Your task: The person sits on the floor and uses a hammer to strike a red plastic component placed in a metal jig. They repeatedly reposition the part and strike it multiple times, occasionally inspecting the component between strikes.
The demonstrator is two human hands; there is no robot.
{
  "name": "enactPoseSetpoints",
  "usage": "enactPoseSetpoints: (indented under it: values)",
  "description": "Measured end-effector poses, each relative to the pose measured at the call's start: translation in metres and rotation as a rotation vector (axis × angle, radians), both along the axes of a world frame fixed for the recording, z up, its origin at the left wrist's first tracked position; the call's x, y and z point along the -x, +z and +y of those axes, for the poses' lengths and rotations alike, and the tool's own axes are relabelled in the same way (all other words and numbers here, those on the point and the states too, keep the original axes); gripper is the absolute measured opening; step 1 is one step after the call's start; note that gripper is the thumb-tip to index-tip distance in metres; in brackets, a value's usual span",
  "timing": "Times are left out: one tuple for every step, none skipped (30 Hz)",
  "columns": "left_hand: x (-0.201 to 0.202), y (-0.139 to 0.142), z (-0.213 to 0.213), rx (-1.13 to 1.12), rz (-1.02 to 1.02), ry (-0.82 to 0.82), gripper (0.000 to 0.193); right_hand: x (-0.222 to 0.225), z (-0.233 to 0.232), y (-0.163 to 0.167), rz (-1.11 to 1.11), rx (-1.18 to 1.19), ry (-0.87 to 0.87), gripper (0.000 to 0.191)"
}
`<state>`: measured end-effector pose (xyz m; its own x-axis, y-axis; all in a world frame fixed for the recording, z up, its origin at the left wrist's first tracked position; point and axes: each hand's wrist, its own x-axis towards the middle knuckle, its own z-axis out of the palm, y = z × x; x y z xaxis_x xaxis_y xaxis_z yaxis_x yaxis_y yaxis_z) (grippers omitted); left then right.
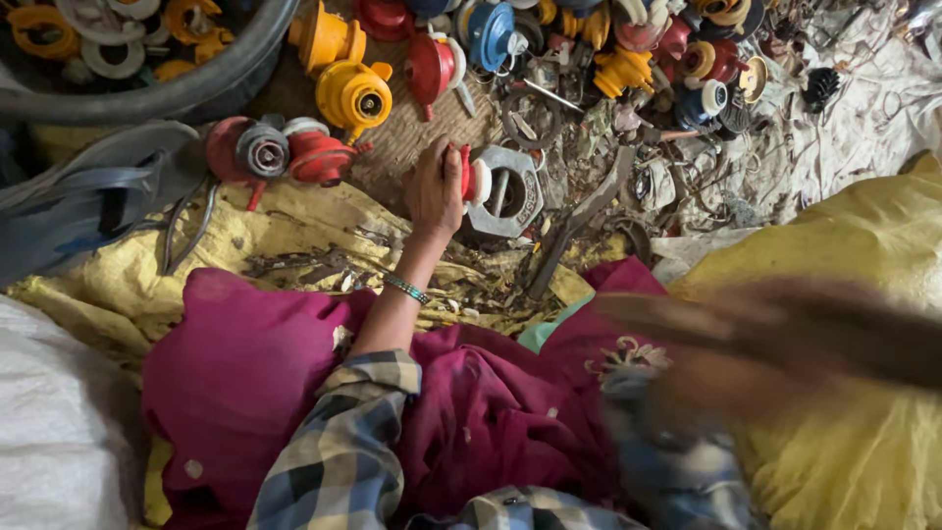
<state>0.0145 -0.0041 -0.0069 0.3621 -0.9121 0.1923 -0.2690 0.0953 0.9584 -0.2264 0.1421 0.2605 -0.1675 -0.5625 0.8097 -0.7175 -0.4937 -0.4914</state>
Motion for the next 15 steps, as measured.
enactPoseSetpoints:
  values:
    - [-0.002, -0.001, -0.001, 0.002, -0.006, -0.001, 0.056, -0.026, -0.006, -0.032, 0.076, -0.391, -0.013, 0.032]
    - [-0.005, -0.002, -0.002, -0.009, -0.012, -0.005, 0.056, -0.047, -0.012, -0.065, 0.131, -0.773, 0.047, 0.032]
    - [-0.01, -0.001, -0.004, -0.011, 0.018, 0.027, 0.056, -0.062, -0.017, -0.097, 0.155, -1.047, 0.096, 0.032]
    - [-0.016, 0.001, -0.007, -0.006, 0.089, 0.087, 0.056, -0.072, -0.024, -0.127, 0.189, -1.186, 0.101, 0.032]
    - [-0.025, 0.002, -0.007, 0.001, 0.18, 0.157, 0.056, -0.069, -0.021, -0.146, 0.199, -1.223, 0.07, 0.032]
    - [-0.03, 0.005, -0.008, 0.047, 0.192, 0.221, 0.057, -0.061, -0.021, -0.159, 0.194, -1.191, 0.056, 0.032]
    - [-0.03, 0.009, -0.007, 0.094, 0.167, 0.278, 0.057, -0.048, -0.02, -0.163, 0.166, -1.116, 0.055, 0.032]
    - [-0.03, 0.013, -0.007, 0.124, 0.137, 0.302, 0.057, -0.031, -0.014, -0.157, 0.163, -1.016, 0.083, 0.033]
    - [-0.028, 0.016, -0.008, 0.057, 0.101, 0.241, 0.058, -0.016, -0.013, -0.146, 0.121, -0.952, 0.108, 0.033]
    - [-0.02, 0.019, -0.005, -0.046, 0.075, 0.18, 0.059, -0.003, -0.007, -0.129, -0.094, -1.102, 0.017, 0.031]
    - [-0.014, 0.022, -0.006, -0.156, 0.064, 0.12, 0.061, 0.006, -0.007, -0.111, -0.316, -1.227, -0.071, 0.03]
    - [-0.011, 0.025, -0.009, -0.24, 0.114, 0.081, 0.062, 0.007, -0.007, -0.094, -0.37, -1.13, 0.024, 0.028]
    - [-0.009, 0.026, -0.011, -0.328, 0.166, 0.04, 0.064, 0.008, -0.008, -0.076, -0.42, -1.034, 0.116, 0.026]
    - [-0.007, 0.028, -0.013, -0.416, 0.218, -0.001, 0.068, 0.004, -0.011, -0.063, -0.463, -0.937, 0.208, 0.025]
    - [-0.008, 0.028, -0.017, -0.327, 0.513, -0.074, 0.069, -0.001, -0.015, -0.053, -0.508, -0.909, 0.242, 0.023]
